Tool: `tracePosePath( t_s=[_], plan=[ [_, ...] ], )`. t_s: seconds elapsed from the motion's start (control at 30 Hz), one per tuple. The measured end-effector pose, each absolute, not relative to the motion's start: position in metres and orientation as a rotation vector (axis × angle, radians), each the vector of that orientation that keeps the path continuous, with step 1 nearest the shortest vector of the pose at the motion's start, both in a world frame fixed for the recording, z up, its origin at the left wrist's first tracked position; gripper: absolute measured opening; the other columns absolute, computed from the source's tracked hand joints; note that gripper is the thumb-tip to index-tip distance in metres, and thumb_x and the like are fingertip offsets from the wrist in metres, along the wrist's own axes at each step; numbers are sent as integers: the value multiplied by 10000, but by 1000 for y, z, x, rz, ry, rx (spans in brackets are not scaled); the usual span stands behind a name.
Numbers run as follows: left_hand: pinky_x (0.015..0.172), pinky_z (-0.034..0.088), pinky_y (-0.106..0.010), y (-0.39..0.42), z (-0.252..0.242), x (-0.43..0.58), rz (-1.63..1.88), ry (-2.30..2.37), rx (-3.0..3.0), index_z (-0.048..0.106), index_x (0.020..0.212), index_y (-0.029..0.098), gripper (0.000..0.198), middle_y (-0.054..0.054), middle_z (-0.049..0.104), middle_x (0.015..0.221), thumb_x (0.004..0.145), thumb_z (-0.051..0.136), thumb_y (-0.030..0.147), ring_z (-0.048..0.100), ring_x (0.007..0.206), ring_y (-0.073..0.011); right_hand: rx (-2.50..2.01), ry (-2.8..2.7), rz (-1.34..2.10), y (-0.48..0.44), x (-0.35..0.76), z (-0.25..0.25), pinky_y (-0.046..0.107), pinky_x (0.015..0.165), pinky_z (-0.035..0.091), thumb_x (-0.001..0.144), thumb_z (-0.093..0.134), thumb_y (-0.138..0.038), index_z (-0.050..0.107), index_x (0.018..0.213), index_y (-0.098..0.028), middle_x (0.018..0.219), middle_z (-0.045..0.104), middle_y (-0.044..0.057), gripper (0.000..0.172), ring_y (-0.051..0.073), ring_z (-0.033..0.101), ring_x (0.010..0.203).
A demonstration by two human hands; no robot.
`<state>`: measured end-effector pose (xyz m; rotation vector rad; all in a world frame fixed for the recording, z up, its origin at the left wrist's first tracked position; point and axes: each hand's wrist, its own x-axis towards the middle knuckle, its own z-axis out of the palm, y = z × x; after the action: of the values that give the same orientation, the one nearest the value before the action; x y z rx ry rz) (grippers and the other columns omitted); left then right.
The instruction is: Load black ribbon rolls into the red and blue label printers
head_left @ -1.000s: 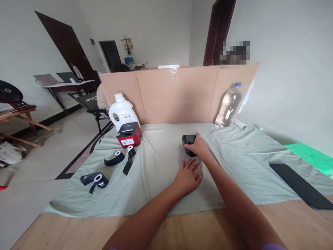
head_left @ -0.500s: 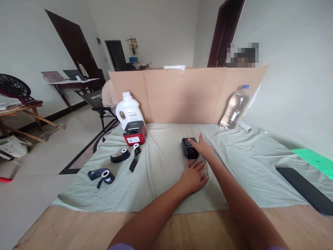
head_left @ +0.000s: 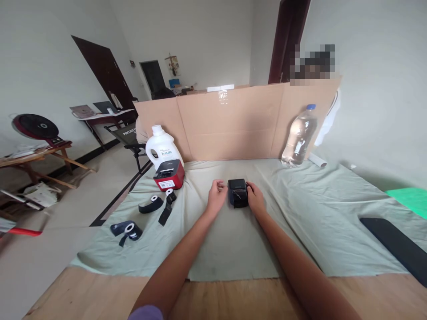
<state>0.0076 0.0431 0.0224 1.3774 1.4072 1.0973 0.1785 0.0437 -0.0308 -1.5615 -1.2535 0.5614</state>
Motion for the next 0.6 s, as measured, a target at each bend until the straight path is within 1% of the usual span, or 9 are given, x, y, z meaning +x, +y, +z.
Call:
tracePosePath(
  t_s=[0.1, 0.17, 0.2, 0.37, 0.6],
  plan=[
    [525, 389, -208, 75, 27, 3, 854, 1419, 1338, 544, 1152, 171, 377, -23, 650, 839, 784, 626, 176, 565, 594, -109, -1584, -1269, 553, 46, 180, -34, 369, 1068, 432, 915, 346, -356, 638, 1220, -223, 1235, 686, 62, 443, 206, 616, 1173],
    [455, 321, -209, 86, 26, 3, 740, 1363, 1325, 586, 1097, 135, 353, -6, 620, 708, 752, 646, 177, 521, 506, -107, -1577, -1274, 537, 47, 181, -36, 371, 1061, 435, 916, 345, -349, 639, 1214, -220, 1217, 692, 63, 438, 211, 621, 1160],
    [438, 297, -206, 88, 25, 4, 701, 1336, 1314, 597, 1080, 124, 333, -3, 609, 680, 754, 637, 181, 509, 486, -103, -1571, -1275, 531, 47, 181, -37, 371, 1057, 438, 916, 343, -346, 640, 1212, -214, 1211, 694, 68, 439, 215, 623, 1153],
    [423, 256, -183, 91, 11, 5, 665, 1263, 1250, 581, 1104, 127, 316, 26, 563, 654, 793, 554, 170, 489, 472, -72, -1574, -1284, 532, 47, 181, -38, 369, 1028, 456, 913, 348, -337, 646, 1205, -234, 1202, 699, 60, 430, 218, 636, 1126],
    [400, 223, -183, 98, -3, -1, 664, 1244, 1196, 606, 1062, 135, 288, 18, 587, 685, 780, 554, 161, 486, 459, -61, -1520, -1238, 527, 48, 180, -42, 401, 998, 459, 899, 365, -343, 673, 1161, -225, 1143, 714, 75, 421, 248, 642, 1090]
  ],
)
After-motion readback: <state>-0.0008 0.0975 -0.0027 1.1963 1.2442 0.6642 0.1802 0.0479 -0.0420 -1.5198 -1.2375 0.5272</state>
